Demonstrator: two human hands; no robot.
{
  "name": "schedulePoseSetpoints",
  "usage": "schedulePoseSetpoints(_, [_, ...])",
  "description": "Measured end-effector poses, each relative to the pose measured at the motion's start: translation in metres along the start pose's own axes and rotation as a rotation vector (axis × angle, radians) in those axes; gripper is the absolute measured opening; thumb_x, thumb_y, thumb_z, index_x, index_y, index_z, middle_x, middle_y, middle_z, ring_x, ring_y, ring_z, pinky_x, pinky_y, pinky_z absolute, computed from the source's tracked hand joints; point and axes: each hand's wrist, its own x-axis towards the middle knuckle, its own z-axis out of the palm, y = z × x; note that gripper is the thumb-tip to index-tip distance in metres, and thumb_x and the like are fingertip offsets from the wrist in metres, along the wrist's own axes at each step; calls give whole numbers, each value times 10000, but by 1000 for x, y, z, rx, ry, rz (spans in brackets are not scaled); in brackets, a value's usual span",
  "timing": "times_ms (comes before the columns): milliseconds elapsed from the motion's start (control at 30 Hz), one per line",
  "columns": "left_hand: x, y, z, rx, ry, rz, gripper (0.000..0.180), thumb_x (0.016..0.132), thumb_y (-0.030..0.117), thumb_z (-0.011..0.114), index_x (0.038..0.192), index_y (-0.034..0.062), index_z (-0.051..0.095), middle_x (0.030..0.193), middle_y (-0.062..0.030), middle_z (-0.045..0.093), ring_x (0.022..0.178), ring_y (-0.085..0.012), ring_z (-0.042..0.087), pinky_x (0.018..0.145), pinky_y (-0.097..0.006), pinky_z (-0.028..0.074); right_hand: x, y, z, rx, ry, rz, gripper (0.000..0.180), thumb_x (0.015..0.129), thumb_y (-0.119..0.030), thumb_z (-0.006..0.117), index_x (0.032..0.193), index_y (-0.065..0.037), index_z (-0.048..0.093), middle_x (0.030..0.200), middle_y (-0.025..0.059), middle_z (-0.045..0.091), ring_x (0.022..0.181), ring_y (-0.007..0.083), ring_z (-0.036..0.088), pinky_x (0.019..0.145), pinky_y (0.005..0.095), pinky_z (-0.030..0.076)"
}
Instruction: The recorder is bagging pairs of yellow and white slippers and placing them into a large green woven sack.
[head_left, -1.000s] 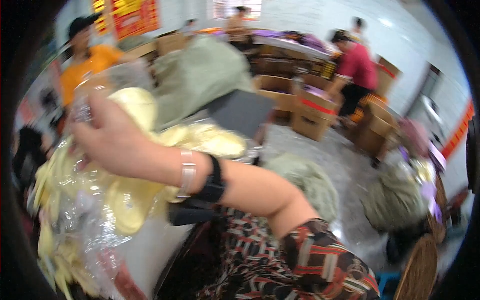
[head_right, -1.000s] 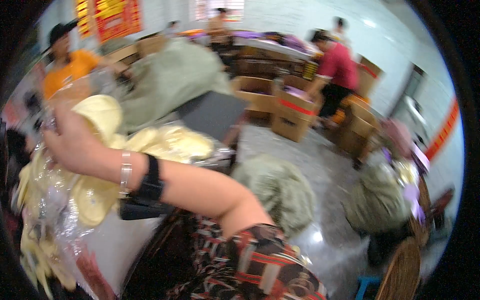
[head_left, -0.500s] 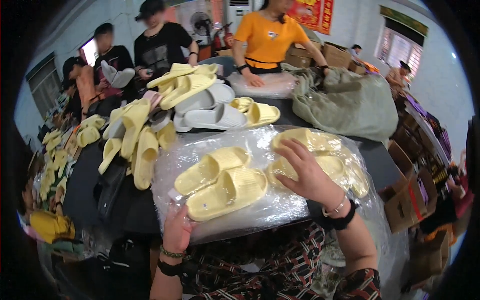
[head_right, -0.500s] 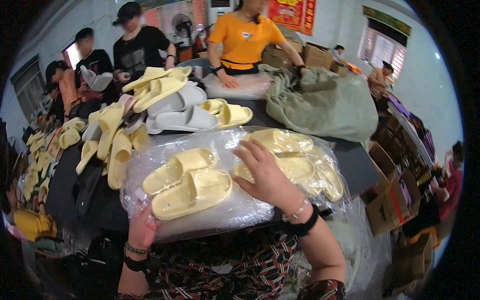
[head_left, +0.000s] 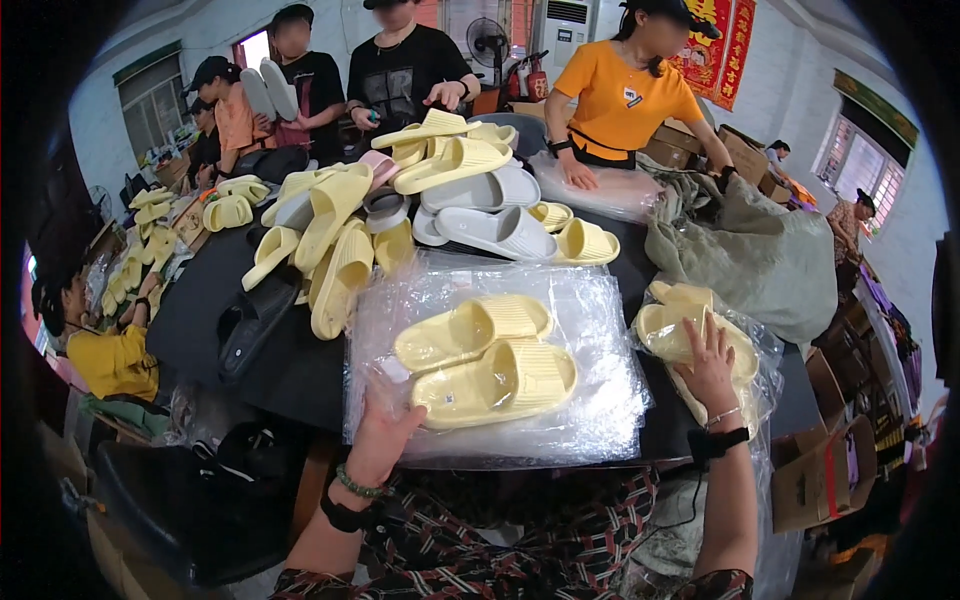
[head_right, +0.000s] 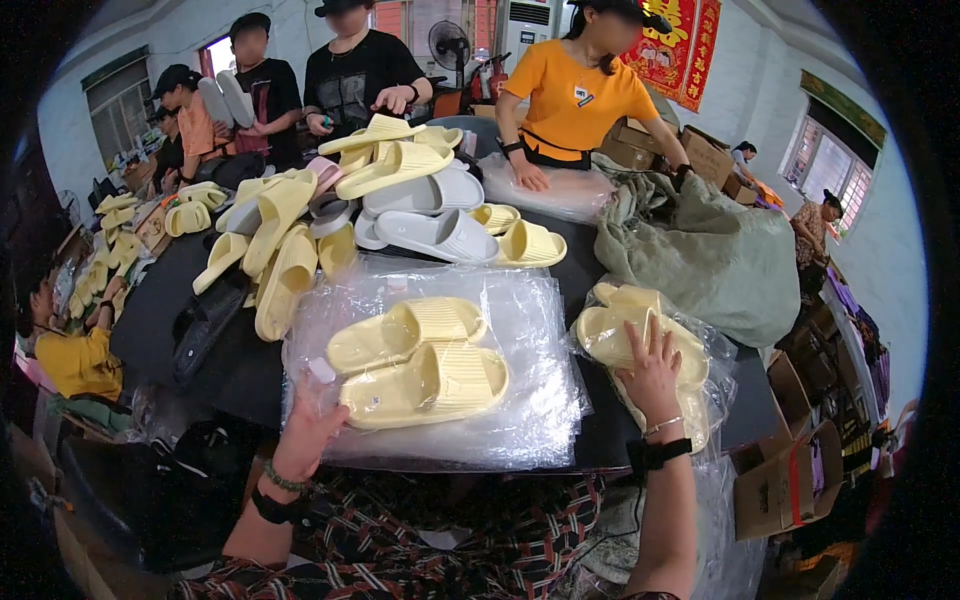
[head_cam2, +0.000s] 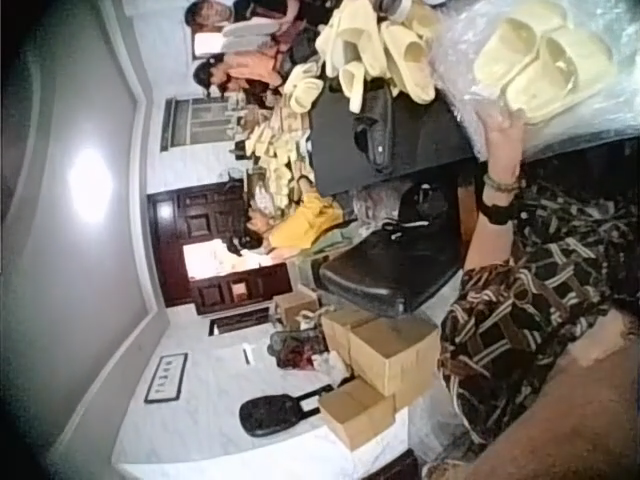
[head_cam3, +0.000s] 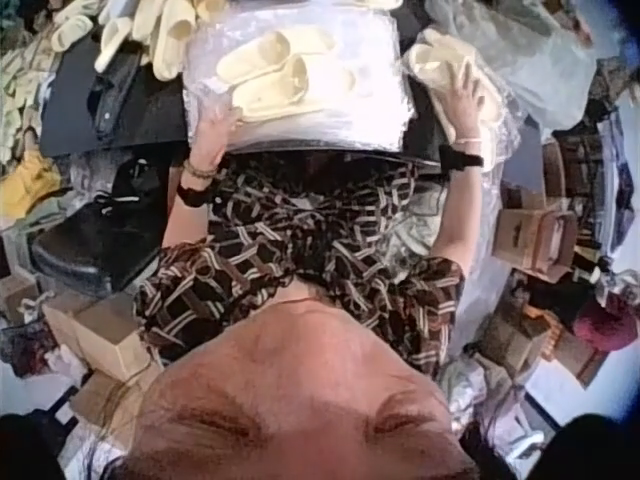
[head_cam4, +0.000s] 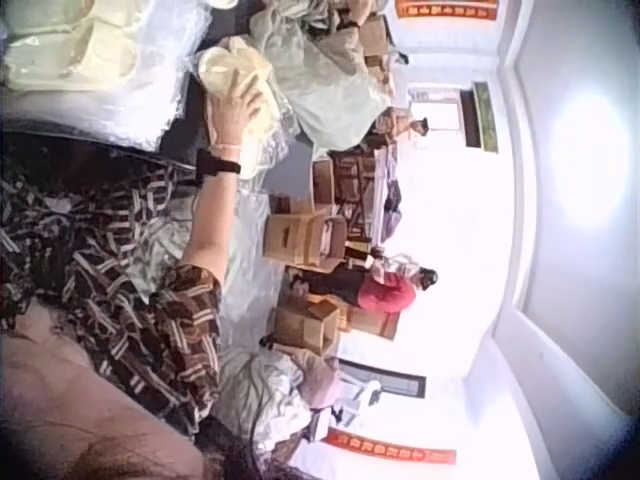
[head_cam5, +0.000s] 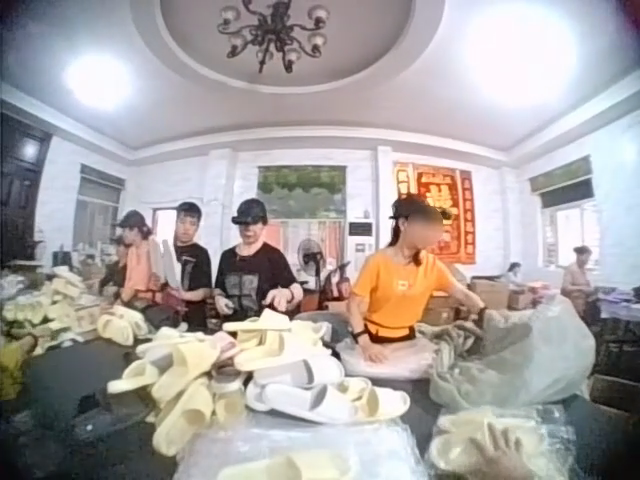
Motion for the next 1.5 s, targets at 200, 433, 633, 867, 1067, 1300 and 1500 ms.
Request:
schedulePoseSetpoints(200, [-2,40,-20,715,366,493,662,872,94,665,1425,-34,325,1363,-188,468,1288,-323,405,1086,-414,339,0,-56,-41,59,266,-182,754,793,-109,704,1457,-101,346,1516,225,312,1366,426,356,1036,561,374])
schedulePoseSetpoints(433, [13,57,-41,778,212,202,472,912,300,663,1255,2,533,827,-139,701,682,-269,669,653,-347,532,-18,-121,0,589,-134,-281,671,866,-259,694,1373,17,353,796,240,671,753,409,666,676,447,533])
schedulePoseSetpoints(633, [50,53,-40,476,-29,-188,611,934,167,647,1426,-22,336,918,-113,693,732,-117,618,688,-262,511,-20,-128,-1,842,-363,-144,626,855,-91,674,1390,-25,355,729,114,659,586,193,653,546,321,511])
schedulePoseSetpoints(867, [108,21,-43,63,-13,-89,548,937,23,586,1433,-5,353,1026,-140,686,877,-156,651,754,-274,524,-27,-128,-10,1098,-166,-24,410,884,67,578,1272,-30,484,741,34,529,607,122,628,486,246,512])
schedulePoseSetpoints(1067, [154,63,-2,-68,-111,266,466,960,50,557,1408,49,430,1071,-115,690,917,-152,660,804,-266,529,-39,-110,-15,1078,157,-21,303,888,73,568,1177,-14,538,775,39,542,624,113,602,527,243,519])
schedulePoseSetpoints(1300, [116,73,-17,451,-263,-350,641,941,142,615,1487,67,289,1011,-133,695,753,-147,667,628,-271,551,-98,-94,2,927,47,-9,343,823,32,662,1146,-43,576,723,86,565,606,183,584,573,307,491])
schedulePoseSetpoints(1500, [121,135,63,1210,-269,638,530,902,233,650,1362,35,476,1189,-195,626,1089,-340,606,956,-391,465,-104,-89,14,913,-72,24,424,837,-32,668,1225,-40,498,721,128,613,618,282,644,576,370,513])
